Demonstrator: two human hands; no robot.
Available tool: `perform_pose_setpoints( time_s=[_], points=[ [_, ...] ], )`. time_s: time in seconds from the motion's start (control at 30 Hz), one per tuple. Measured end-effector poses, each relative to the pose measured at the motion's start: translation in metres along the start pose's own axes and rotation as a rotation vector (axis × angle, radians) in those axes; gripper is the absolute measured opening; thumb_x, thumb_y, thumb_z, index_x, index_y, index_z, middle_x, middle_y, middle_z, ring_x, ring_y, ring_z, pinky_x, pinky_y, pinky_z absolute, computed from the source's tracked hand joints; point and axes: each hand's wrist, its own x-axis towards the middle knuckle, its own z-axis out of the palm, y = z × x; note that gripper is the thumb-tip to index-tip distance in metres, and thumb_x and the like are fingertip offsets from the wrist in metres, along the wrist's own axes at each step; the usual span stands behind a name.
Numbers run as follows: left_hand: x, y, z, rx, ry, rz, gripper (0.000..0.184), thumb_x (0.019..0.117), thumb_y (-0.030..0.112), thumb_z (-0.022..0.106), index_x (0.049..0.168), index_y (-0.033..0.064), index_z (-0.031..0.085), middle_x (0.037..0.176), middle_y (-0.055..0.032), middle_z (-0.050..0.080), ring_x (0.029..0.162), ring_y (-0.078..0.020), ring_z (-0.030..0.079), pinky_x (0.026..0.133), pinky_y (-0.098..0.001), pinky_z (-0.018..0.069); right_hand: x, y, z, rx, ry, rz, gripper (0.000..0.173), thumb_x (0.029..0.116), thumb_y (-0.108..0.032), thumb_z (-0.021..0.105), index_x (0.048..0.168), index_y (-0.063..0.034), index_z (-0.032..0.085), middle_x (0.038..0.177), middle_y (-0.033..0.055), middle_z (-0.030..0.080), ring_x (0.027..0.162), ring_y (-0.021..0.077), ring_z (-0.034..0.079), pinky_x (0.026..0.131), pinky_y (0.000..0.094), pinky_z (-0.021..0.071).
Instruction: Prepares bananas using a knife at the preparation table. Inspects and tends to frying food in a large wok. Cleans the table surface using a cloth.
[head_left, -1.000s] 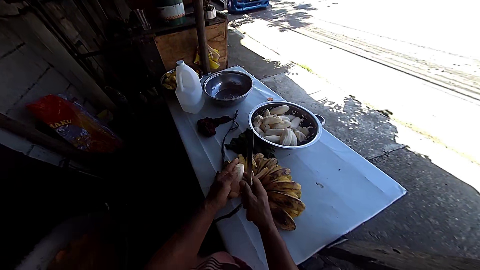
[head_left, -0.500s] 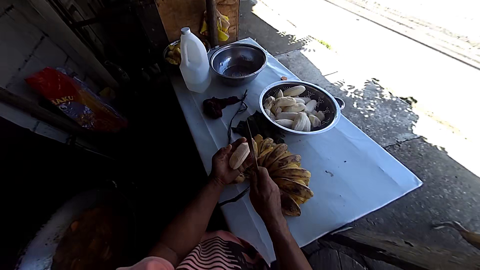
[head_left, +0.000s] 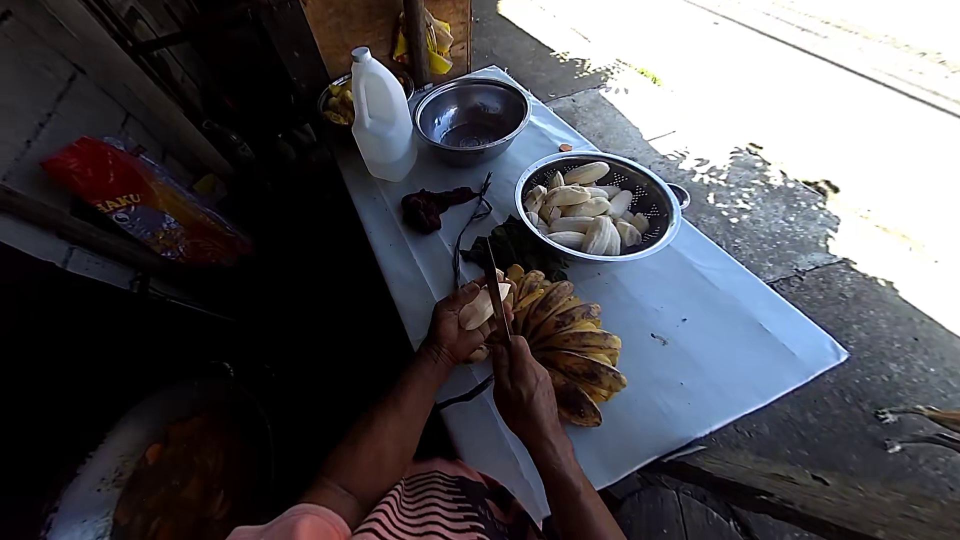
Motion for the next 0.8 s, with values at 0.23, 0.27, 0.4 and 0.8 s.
perform_pose_setpoints(
  time_s=[0.23,0.27,0.4,0.8],
  points=[
    [0.017,-0.011,0.021,0.126,0.082,-0.068,0.047,0.0849,0.005,0.050,0.131,0.0062,0.054,0.111,-0.0181,0.067,0.079,-0.0226,0.070,0.068,-0.0342,0.0603,0.007,0.023,-0.007,0.300,-0.163,0.163,0.034,0.1095,-0.035,0.039,0.103,-0.0073,0.058,0.067,-0.0003,0.050,0.056,0.0115,0.051,0.054,0.0315,0.0456],
    [0.025,-0.011,0.032,0.127,0.147,-0.083,0.042,0.0876,0.005,0.047,0.129,0.0065,0.054,0.107,-0.0167,0.067,0.077,-0.0215,0.069,0.065,-0.0327,0.0595,0.008,0.025,-0.014,0.418,-0.117,0.190,0.034,0.1094,-0.035,0.039,0.105,-0.0079,0.058,0.067,-0.0015,0.050,0.052,0.0096,0.049,0.050,0.0288,0.0456],
    [0.097,-0.005,0.087,0.214,0.463,-0.192,0.025,0.0991,0.009,0.044,0.121,0.0016,0.052,0.096,-0.0160,0.061,0.071,-0.0226,0.064,0.061,-0.0326,0.0575,0.016,0.019,-0.056,0.817,0.087,0.312,0.036,0.1113,-0.029,0.031,0.120,-0.0043,0.057,0.064,-0.0009,0.049,0.044,0.0099,0.047,0.039,0.0258,0.0469],
    [0.034,0.026,0.019,0.729,0.830,0.065,0.054,0.1045,0.017,0.056,0.153,0.0061,0.035,0.132,-0.0230,0.054,0.083,-0.0267,0.067,0.070,-0.0391,0.0594,0.006,0.055,-0.078,1.403,0.110,0.477,0.037,0.1130,-0.028,0.015,0.144,-0.0147,0.032,0.087,0.0137,0.070,0.050,0.0158,0.061,0.042,0.0270,0.0512]
  ],
)
